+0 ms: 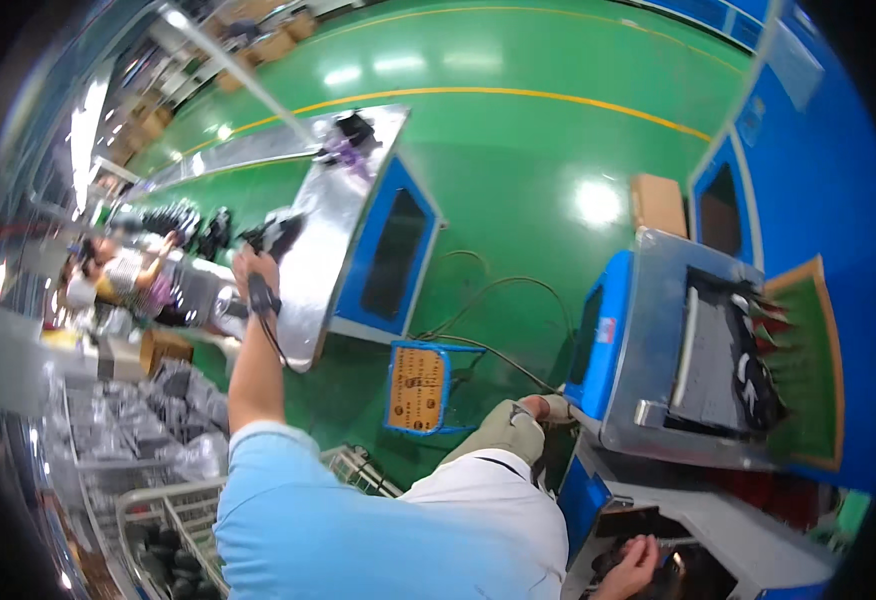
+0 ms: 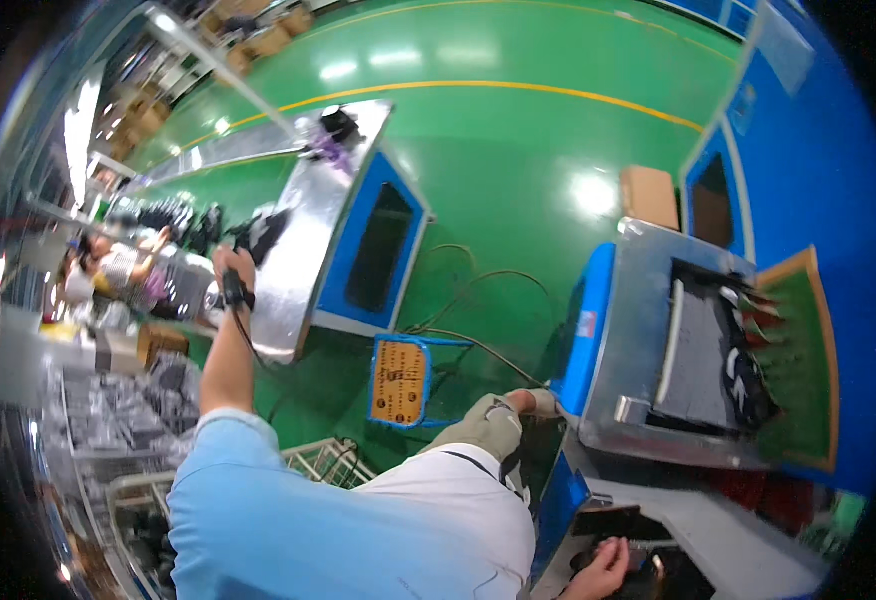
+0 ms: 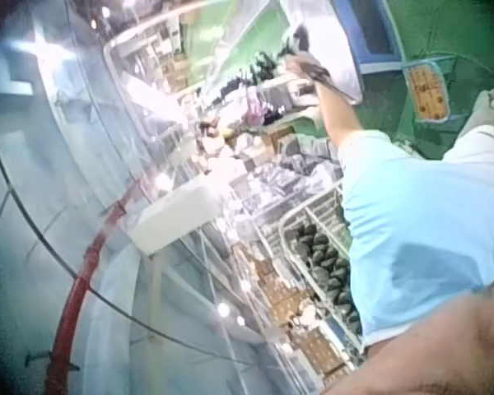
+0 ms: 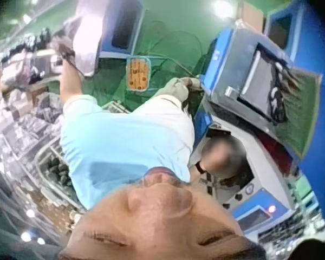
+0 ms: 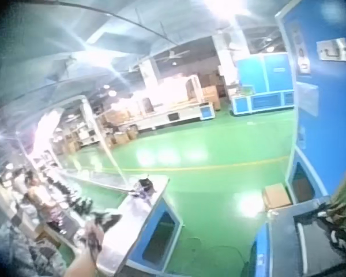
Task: The person repeatedly picks up black shoes from a wire rack, places them into a blue machine, and removes them after a short cycle. The shoes are then placed on a nearby metal table. This sequence is repeated multiple times with different shoes.
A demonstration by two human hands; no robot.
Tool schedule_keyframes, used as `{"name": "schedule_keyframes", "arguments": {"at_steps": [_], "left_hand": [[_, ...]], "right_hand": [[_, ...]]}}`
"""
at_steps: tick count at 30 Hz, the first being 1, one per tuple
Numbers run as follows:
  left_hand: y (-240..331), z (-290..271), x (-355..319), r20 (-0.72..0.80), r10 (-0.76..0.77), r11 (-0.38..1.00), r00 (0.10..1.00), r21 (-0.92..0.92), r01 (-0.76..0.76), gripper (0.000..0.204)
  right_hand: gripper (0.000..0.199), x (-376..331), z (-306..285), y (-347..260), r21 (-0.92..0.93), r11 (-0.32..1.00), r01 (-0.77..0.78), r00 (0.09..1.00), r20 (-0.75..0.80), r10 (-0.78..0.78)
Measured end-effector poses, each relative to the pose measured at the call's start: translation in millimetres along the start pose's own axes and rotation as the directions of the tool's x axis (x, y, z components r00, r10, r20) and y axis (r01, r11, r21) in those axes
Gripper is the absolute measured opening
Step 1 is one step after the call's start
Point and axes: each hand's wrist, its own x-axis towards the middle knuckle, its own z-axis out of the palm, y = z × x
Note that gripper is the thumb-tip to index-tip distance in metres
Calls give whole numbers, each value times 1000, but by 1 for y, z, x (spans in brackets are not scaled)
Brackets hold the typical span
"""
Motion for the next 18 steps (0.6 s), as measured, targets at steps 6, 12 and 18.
{"name": "schedule_keyframes", "arguments": {"at_steps": [6, 12, 18], "left_hand": [[313, -3, -253, 379, 808, 544, 452, -775, -323, 31], [674, -168, -474, -252, 871, -359, -421, -912, -197, 46], [918, -230, -585, -471, 878, -478, -83, -863, -161, 66]], "right_hand": [[46, 106, -131, -29, -738, 675, 4, 622, -526, -580], [59, 164, -139, -56, -777, 556, -295, 689, -576, -440], [64, 141, -143, -43, -785, 573, -235, 709, -542, -451]]}}
